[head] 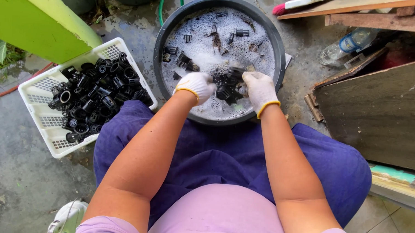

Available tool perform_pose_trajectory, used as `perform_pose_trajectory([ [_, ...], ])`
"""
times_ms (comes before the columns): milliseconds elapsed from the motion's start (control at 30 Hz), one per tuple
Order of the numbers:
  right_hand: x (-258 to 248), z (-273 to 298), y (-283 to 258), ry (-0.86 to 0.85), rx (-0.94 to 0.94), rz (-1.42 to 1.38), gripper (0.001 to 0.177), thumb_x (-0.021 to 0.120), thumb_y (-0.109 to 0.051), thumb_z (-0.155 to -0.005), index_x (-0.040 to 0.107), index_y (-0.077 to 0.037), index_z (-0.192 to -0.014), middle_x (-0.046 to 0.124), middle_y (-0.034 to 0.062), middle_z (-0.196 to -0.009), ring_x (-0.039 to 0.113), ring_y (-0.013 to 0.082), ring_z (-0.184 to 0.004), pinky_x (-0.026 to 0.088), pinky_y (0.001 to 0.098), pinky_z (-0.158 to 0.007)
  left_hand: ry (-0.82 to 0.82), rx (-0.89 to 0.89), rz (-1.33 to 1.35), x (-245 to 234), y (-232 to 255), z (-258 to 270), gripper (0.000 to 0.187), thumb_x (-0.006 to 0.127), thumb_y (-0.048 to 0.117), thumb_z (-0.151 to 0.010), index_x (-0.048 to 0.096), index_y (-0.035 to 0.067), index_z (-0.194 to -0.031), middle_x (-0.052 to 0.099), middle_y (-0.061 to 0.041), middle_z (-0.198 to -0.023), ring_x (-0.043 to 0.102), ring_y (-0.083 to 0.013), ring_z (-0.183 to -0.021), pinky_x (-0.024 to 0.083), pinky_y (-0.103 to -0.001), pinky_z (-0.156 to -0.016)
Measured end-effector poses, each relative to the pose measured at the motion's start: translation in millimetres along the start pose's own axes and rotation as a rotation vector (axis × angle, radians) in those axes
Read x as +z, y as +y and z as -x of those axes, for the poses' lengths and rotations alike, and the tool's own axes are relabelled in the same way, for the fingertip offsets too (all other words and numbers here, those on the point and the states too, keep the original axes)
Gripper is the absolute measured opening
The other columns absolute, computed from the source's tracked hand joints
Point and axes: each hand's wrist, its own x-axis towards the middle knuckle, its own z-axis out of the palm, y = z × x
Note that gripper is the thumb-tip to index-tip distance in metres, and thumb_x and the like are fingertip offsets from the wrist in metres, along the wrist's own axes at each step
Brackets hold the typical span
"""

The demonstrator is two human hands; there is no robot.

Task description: Washing small black plastic hydroponic net pots in a basin of soapy water.

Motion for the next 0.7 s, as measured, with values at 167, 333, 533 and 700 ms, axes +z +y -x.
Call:
perform_pose_trajectory([
  [167,1,-9,17,0.003,-0.239,0.395,0.026,0.072,-0.024,-0.092,0.076,0.002,-0.094,0.072,0.0044,-0.08,0.061,0.0115,-0.07,0.05,0.0287,-0.063,-0.195,0.063,-0.109,26,-8,-7,0.034,0.058,0.027,-0.087,0.077,0.012,-0.111,0.075,-0.017,-0.11,0.072,-0.0343,-0.101,0.055,-0.043,-0.093],
  [333,23,1,-6,-0.037,-0.301,0.5,0.028,0.07,-0.026,-0.09,0.076,-0.001,-0.101,0.074,0.0046,-0.083,0.065,0.0123,-0.071,0.052,0.0285,-0.064,-0.133,0.076,-0.109,29,-5,-9,0.035,0.06,0.033,-0.09,0.077,0.006,-0.105,0.073,-0.022,-0.108,0.07,-0.0384,-0.102,0.055,-0.045,-0.092],
  [533,92,23,-57,-0.094,-0.273,0.591,0.03,0.069,-0.028,-0.089,0.076,-0.002,-0.103,0.074,0.0053,-0.084,0.067,0.0127,-0.072,0.054,0.0284,-0.065,-0.176,0.004,-0.113,63,-22,-44,0.03,0.063,0.016,-0.082,0.077,0.005,-0.106,0.074,-0.018,-0.115,0.074,-0.0325,-0.104,0.057,-0.044,-0.09],
  [700,176,63,-111,-0.424,-0.588,0.502,0.037,0.066,-0.031,-0.097,0.075,0.002,-0.112,0.074,0.0117,-0.1,0.066,0.0149,-0.088,0.053,0.0306,-0.08,-0.224,0.043,-0.236,70,-7,-62,0.03,0.065,0.016,-0.08,0.078,0.005,-0.104,0.075,-0.017,-0.113,0.073,-0.0299,-0.102,0.058,-0.042,-0.089],
])
